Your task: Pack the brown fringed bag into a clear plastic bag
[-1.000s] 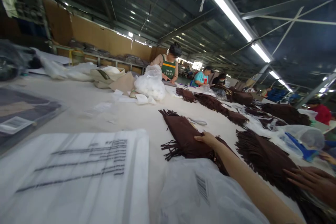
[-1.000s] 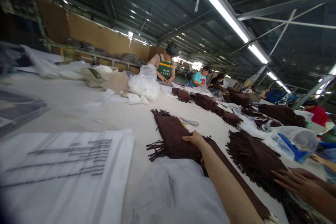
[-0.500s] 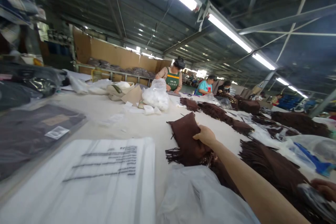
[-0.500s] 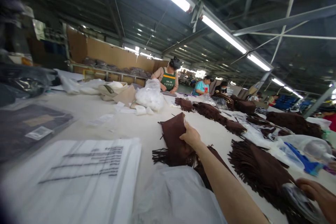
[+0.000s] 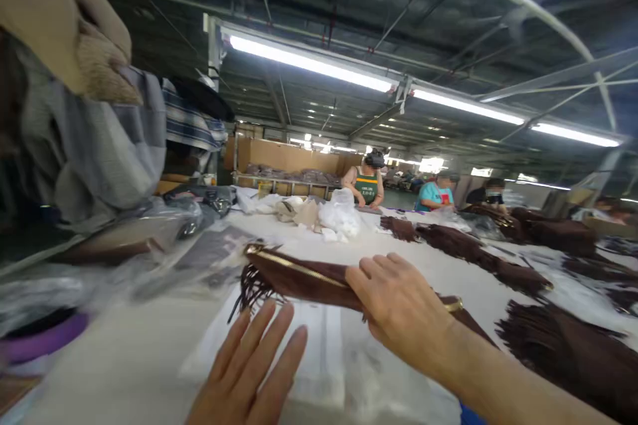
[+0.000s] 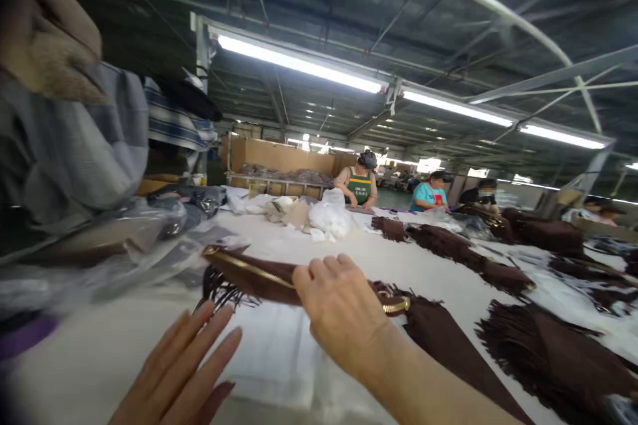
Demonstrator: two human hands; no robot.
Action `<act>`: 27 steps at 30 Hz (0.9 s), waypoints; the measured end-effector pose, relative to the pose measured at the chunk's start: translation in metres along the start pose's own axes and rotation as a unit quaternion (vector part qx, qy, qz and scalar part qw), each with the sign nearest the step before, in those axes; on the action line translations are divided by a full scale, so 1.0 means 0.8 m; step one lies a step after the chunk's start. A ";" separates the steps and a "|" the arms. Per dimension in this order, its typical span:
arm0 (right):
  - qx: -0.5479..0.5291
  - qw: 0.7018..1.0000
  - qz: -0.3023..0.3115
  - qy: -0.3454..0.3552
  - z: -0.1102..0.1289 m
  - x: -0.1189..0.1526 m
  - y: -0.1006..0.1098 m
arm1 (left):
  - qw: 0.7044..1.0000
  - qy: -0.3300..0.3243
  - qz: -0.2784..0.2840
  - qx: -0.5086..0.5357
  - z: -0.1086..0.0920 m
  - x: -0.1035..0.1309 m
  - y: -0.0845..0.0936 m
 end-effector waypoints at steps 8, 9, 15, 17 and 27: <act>-0.205 0.970 0.035 0.127 0.184 0.048 0.001 | 0.795 0.214 0.567 -0.024 0.057 0.092 0.019; -0.238 0.962 0.063 0.121 0.192 0.053 -0.008 | 0.784 0.219 0.581 -0.010 0.058 0.105 0.026; -0.365 0.903 0.211 0.083 0.200 0.078 -0.052 | 0.795 0.195 0.575 0.014 0.060 0.110 0.051; -0.381 0.893 0.230 0.059 0.195 0.083 -0.062 | 0.799 0.174 0.575 -0.015 0.064 0.099 0.058; -0.338 0.924 0.176 -0.029 0.149 0.068 -0.049 | 0.811 0.139 0.568 0.006 0.093 0.069 0.077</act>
Point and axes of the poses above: each hand's wrist, its own x-axis away from the middle knuckle, its own y-axis out of the back of the hand, z = x × y, the point moved 8 cm from there along -x, towards the middle knuckle, and after that the axes turned 10 degrees about y, right-handed, at the moved point
